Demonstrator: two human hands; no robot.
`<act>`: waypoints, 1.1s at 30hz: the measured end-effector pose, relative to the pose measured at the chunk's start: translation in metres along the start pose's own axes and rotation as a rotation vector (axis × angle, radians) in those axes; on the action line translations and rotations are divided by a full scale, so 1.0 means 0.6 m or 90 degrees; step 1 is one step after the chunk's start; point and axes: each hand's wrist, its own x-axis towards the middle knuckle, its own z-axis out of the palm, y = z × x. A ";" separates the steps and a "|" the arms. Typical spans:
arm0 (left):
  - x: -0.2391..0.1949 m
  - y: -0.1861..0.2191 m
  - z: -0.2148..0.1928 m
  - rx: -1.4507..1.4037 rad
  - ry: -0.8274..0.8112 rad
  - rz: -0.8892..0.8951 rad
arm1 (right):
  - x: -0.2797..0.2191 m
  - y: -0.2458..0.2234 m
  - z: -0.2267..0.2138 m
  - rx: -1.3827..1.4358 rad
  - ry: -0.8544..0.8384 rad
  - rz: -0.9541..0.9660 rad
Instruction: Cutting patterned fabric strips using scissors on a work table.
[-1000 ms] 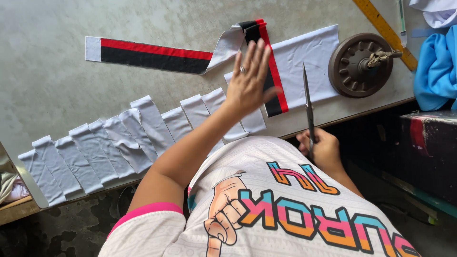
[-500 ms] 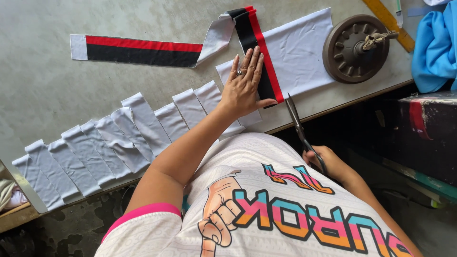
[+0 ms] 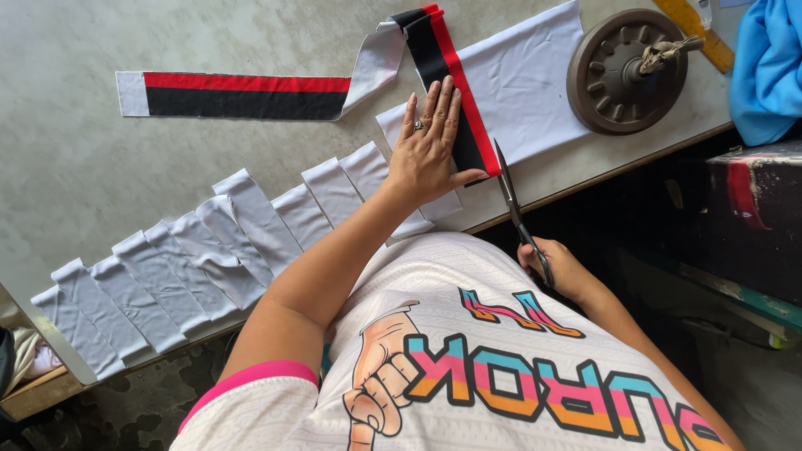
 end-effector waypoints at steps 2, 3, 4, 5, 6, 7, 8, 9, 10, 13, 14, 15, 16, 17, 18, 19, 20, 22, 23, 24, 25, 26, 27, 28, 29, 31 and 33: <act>-0.001 0.000 0.002 -0.001 0.008 0.001 | 0.001 0.000 0.002 -0.018 0.005 0.006; -0.002 0.000 0.003 -0.002 0.016 0.001 | 0.002 0.000 0.002 -0.036 0.010 0.012; -0.002 0.000 0.004 -0.002 0.017 0.001 | 0.001 0.001 0.003 -0.037 0.010 0.013; -0.002 -0.001 0.006 0.000 0.027 0.003 | 0.001 0.001 0.004 -0.055 0.022 0.022; -0.002 -0.002 0.008 0.003 0.037 0.004 | 0.001 0.001 0.004 -0.074 0.034 0.032; -0.002 -0.001 0.006 0.003 0.038 0.003 | -0.002 -0.005 0.003 -0.075 0.034 0.031; -0.002 -0.001 0.004 -0.002 0.027 0.002 | -0.006 -0.012 0.003 -0.064 0.041 0.043; -0.002 0.000 0.002 -0.007 0.015 0.000 | -0.009 -0.019 0.003 -0.053 0.049 0.054; -0.002 0.000 0.003 -0.008 0.015 -0.001 | -0.010 -0.018 0.004 -0.054 0.048 0.054; -0.004 -0.001 0.006 -0.015 0.019 0.002 | -0.009 -0.011 0.007 -0.073 0.104 0.065; -0.003 -0.001 0.006 -0.013 0.020 0.000 | -0.007 -0.008 0.004 -0.067 0.103 0.046; -0.002 -0.001 0.005 -0.011 0.020 -0.002 | -0.005 -0.004 0.002 -0.060 0.102 0.027; -0.002 -0.001 0.005 -0.010 0.021 -0.002 | -0.005 -0.009 -0.001 -0.061 0.102 0.026; -0.002 -0.001 0.005 -0.013 0.019 -0.004 | -0.004 -0.014 -0.004 -0.035 0.069 0.039; -0.002 0.000 0.006 -0.017 0.017 -0.005 | -0.005 -0.019 -0.007 -0.009 0.036 0.054; -0.001 0.001 0.005 -0.016 0.018 -0.005 | 0.005 -0.012 -0.007 -0.009 0.037 0.053; 0.000 0.001 0.005 -0.056 -0.004 -0.016 | 0.015 -0.006 -0.008 -0.003 0.049 0.022; 0.000 0.002 0.006 -0.096 -0.027 -0.025 | 0.030 -0.008 -0.012 0.003 0.061 -0.008; 0.000 0.002 0.007 -0.096 -0.027 -0.025 | 0.035 -0.017 -0.015 -0.003 0.051 -0.005; 0.002 0.001 0.007 -0.095 -0.025 -0.025 | 0.043 -0.028 -0.021 -0.011 0.042 -0.005; 0.002 0.002 0.009 -0.094 -0.023 -0.024 | 0.045 -0.025 -0.021 -0.012 0.044 -0.006; 0.002 0.002 0.010 -0.094 -0.023 -0.026 | 0.048 -0.023 -0.022 -0.019 0.049 -0.005; 0.002 0.001 0.011 -0.094 -0.023 -0.028 | 0.052 -0.020 -0.022 -0.026 0.055 -0.003; 0.002 0.000 0.012 -0.094 -0.022 -0.030 | 0.050 -0.024 -0.020 -0.028 0.054 -0.004; 0.003 -0.001 0.013 -0.096 -0.021 -0.030 | 0.048 -0.027 -0.019 -0.034 0.072 -0.002; 0.002 0.001 0.015 -0.101 -0.022 -0.030 | 0.039 -0.038 -0.015 -0.041 0.088 0.002; 0.002 0.001 0.013 -0.102 -0.024 -0.031 | 0.031 -0.055 -0.008 -0.031 0.123 0.006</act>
